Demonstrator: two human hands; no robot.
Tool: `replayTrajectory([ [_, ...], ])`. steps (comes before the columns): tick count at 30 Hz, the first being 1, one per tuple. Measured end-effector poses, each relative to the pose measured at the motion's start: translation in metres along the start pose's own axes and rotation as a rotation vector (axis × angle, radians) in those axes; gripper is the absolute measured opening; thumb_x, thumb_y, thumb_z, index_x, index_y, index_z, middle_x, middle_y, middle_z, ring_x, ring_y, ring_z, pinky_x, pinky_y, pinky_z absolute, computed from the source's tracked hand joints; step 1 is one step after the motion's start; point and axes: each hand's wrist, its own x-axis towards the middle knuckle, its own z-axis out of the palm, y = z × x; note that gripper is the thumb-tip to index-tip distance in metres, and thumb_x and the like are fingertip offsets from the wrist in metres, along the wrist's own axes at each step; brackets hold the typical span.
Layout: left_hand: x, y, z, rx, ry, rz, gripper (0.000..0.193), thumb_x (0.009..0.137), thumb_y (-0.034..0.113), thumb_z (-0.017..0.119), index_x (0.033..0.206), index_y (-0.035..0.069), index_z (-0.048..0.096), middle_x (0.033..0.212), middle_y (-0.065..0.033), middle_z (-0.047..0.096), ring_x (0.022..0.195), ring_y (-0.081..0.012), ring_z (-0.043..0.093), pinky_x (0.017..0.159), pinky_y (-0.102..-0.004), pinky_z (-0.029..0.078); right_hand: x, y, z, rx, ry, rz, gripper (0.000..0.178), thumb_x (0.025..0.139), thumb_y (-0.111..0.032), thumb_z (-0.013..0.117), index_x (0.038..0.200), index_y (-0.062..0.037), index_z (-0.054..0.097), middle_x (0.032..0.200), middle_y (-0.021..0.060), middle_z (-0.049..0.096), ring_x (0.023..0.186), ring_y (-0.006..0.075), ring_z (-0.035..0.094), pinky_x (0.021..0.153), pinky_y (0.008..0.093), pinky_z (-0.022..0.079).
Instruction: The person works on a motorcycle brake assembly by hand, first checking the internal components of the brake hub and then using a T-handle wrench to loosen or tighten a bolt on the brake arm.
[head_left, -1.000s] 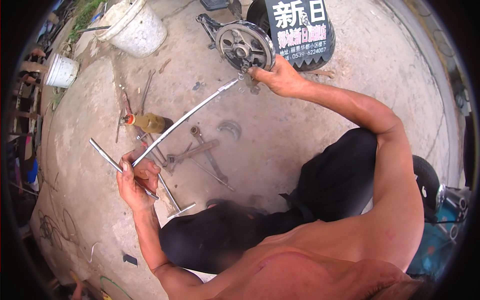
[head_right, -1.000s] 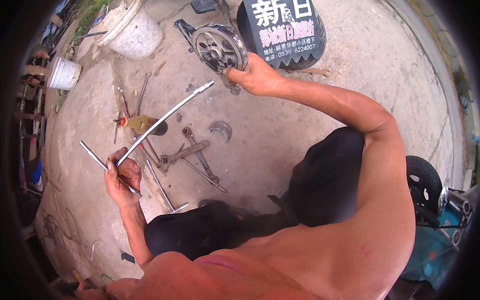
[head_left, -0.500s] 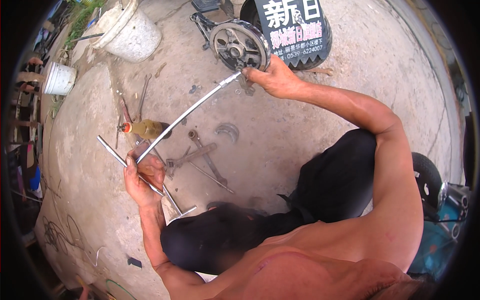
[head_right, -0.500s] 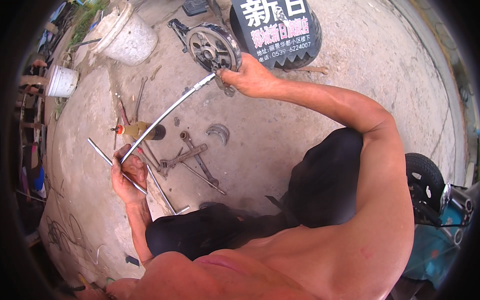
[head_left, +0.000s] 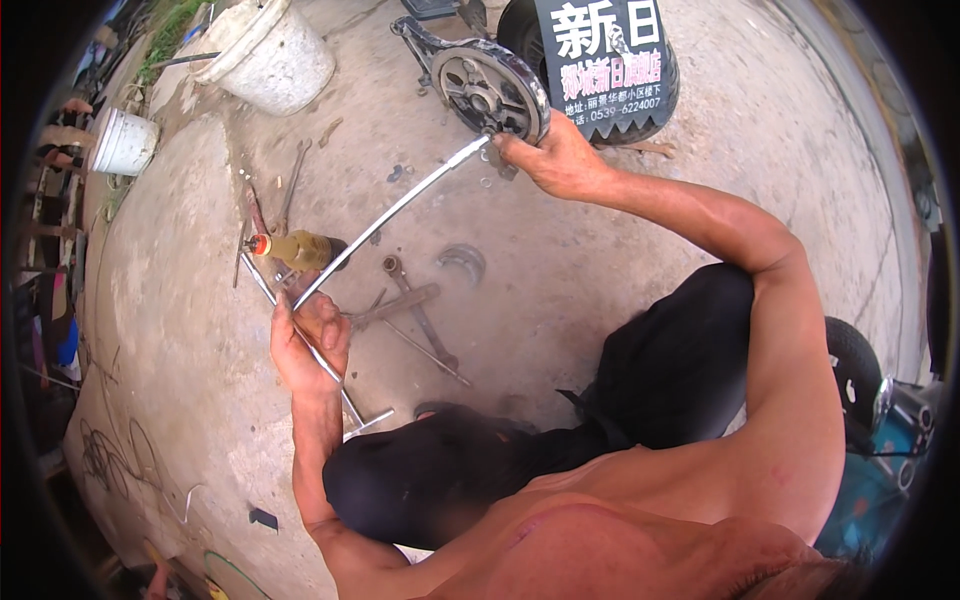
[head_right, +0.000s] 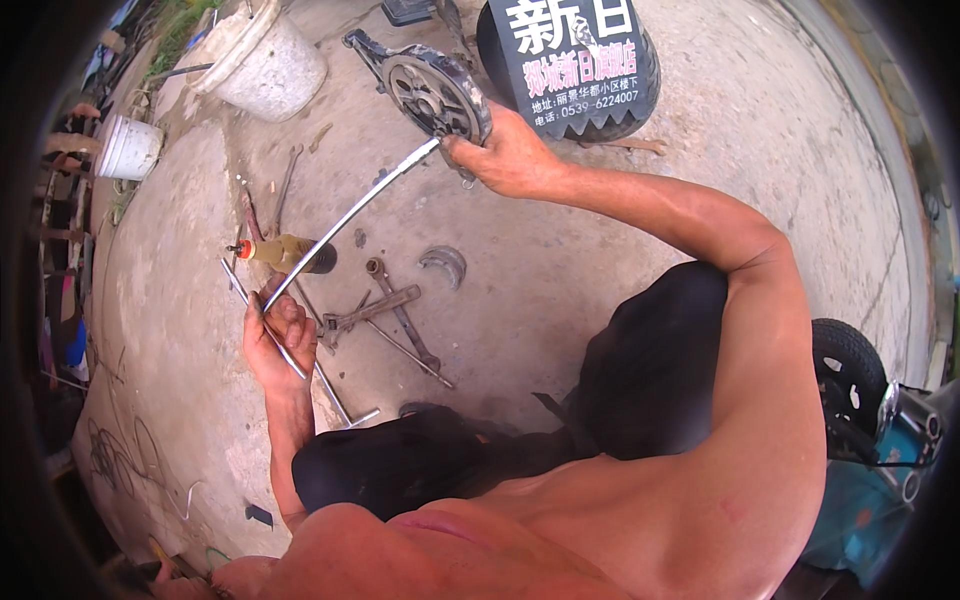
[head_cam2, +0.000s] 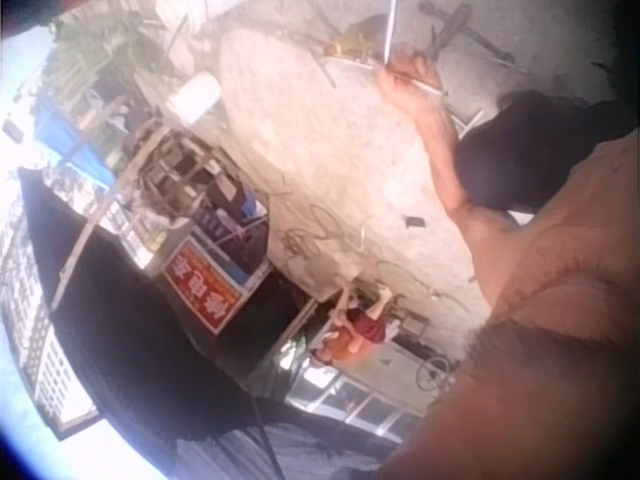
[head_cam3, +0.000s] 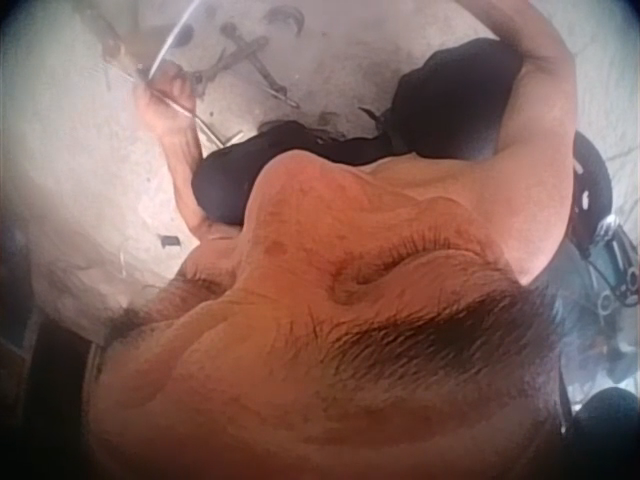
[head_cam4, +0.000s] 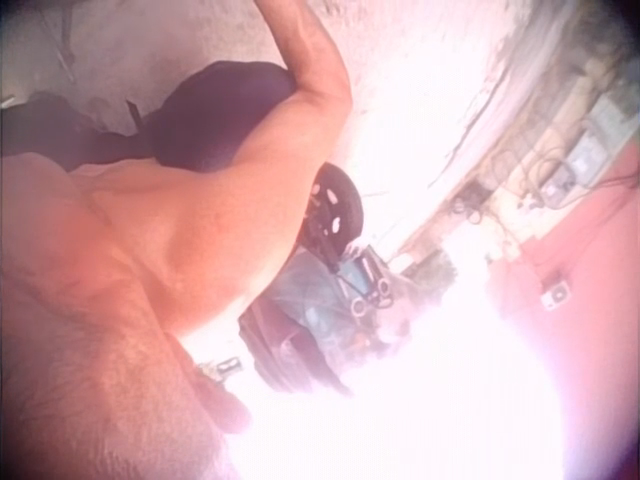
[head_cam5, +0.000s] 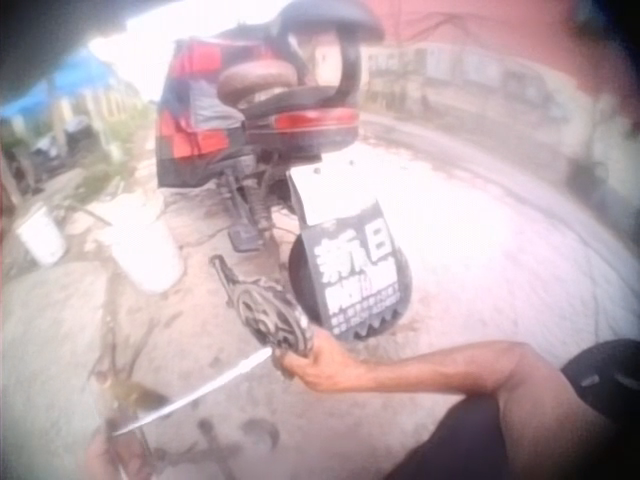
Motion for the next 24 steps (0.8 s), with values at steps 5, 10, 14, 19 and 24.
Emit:
replayTrajectory([
  [5,-0.007,-0.007,0.007,0.063,-0.006,0.023,0.042,0.104,0.033,0.049,0.127,-0.001,0.058,0.081,-0.0127,0.067,0.053,-0.018,0.053,0.05,-0.028,0.04,0.004,-0.006,-0.007,-0.009,-0.052,0.077,0.021,0.092,-0.019,0.061,0.098,0.0006,0.061,0.079,0.0075,0.065,0.074,0.0148,0.061,0.071,0.0342,0.052],
  [10,-0.023,0.002,0.01,0.875,-0.218,0.403,0.033,0.1,0.02,0.06,0.124,-0.002,0.057,0.085,-0.015,0.068,0.063,-0.0175,0.061,0.058,-0.0287,0.049,0.007,-0.008,-0.017,0.063,-0.213,0.209,0.018,0.094,-0.017,0.058,0.089,0.0008,0.061,0.075,0.0048,0.063,0.069,0.0116,0.06,0.066,0.0312,0.052],
  [14,-0.017,0.033,0.027,1.407,-0.477,0.668,0.035,0.09,0.009,0.07,0.123,0.0,0.061,0.087,-0.0117,0.068,0.069,-0.0226,0.061,0.065,-0.0346,0.048,0.008,-0.002,-0.018,0.135,-0.229,0.341,0.02,0.094,-0.018,0.059,0.09,0.0018,0.062,0.078,0.0048,0.064,0.07,0.0114,0.061,0.067,0.0298,0.054],
  [19,-0.014,0.045,0.067,2.05,-0.153,1.117,0.039,0.087,0.016,0.071,0.124,0.006,0.061,0.079,-0.0093,0.061,0.072,-0.0324,0.056,0.076,-0.0444,0.045,0.005,0.012,-0.013,0.184,-0.163,0.391,0.021,0.093,-0.019,0.061,0.09,0.0015,0.063,0.079,0.0056,0.065,0.071,0.0117,0.063,0.067,0.0302,0.055],
  [24,-0.017,0.047,0.062,2.072,0.146,0.39,0.038,0.1,0.025,0.059,0.13,0.001,0.058,0.093,-0.0145,0.067,0.082,-0.0323,0.063,0.078,-0.0433,0.049,0.006,0.015,-0.009,0.034,-0.099,0.264,0.019,0.092,-0.019,0.061,0.092,0.0002,0.061,0.078,0.0064,0.065,0.07,0.0127,0.061,0.066,0.0337,0.053],
])
